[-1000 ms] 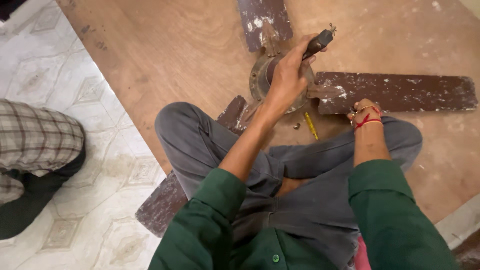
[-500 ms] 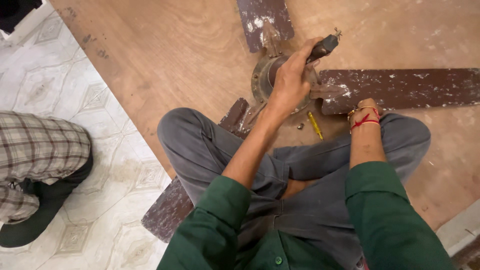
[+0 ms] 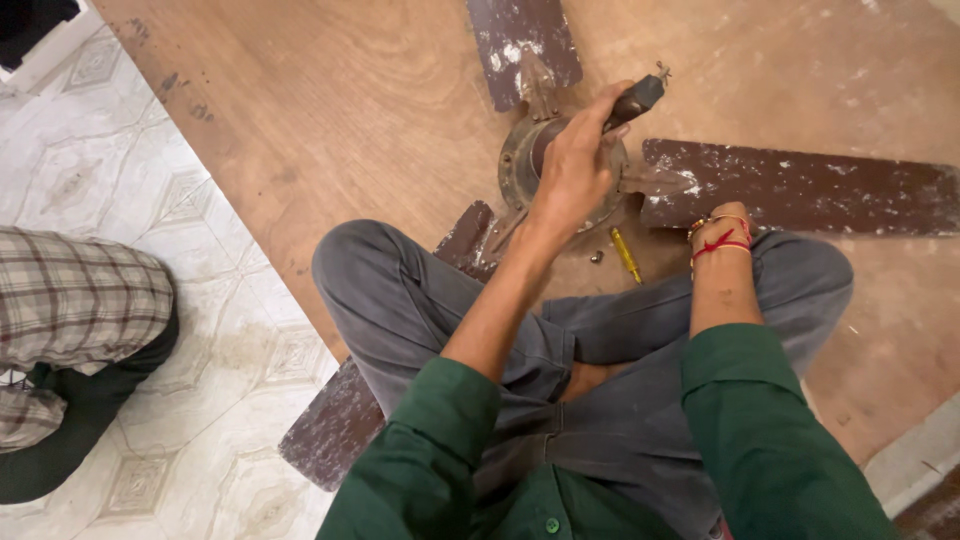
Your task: The person sits on the floor and uses a yellow screwdriver to tighten screws on the central hub of a ceiling fan, attaching each fan blade one at a time. The person rotates the fan to access each blade and secures them to the hub.
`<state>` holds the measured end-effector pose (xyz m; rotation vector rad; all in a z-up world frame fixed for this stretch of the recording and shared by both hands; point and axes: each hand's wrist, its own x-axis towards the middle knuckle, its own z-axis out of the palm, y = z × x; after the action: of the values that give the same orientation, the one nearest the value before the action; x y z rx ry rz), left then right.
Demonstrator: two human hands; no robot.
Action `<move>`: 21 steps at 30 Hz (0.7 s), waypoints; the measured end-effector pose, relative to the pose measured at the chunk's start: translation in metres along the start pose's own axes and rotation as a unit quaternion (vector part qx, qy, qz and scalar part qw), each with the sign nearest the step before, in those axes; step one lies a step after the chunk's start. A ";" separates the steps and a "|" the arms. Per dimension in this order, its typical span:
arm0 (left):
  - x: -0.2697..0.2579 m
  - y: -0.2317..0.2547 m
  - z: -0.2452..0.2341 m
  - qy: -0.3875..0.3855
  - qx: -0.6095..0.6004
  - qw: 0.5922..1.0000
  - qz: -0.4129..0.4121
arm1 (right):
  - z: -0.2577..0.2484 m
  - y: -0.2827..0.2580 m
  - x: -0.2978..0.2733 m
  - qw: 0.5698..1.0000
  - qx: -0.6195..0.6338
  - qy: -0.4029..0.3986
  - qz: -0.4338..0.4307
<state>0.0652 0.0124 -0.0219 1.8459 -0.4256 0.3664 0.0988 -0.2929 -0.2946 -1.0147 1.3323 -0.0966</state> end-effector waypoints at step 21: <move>-0.003 -0.009 0.003 0.006 -0.048 0.998 0.043 | -0.001 0.012 -0.010 1.000 0.023 0.011 0.010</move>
<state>0.0664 0.0124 -0.0314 1.7356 -0.5065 0.4084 0.0891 -0.2809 -0.2945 -0.9647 1.3547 -0.1229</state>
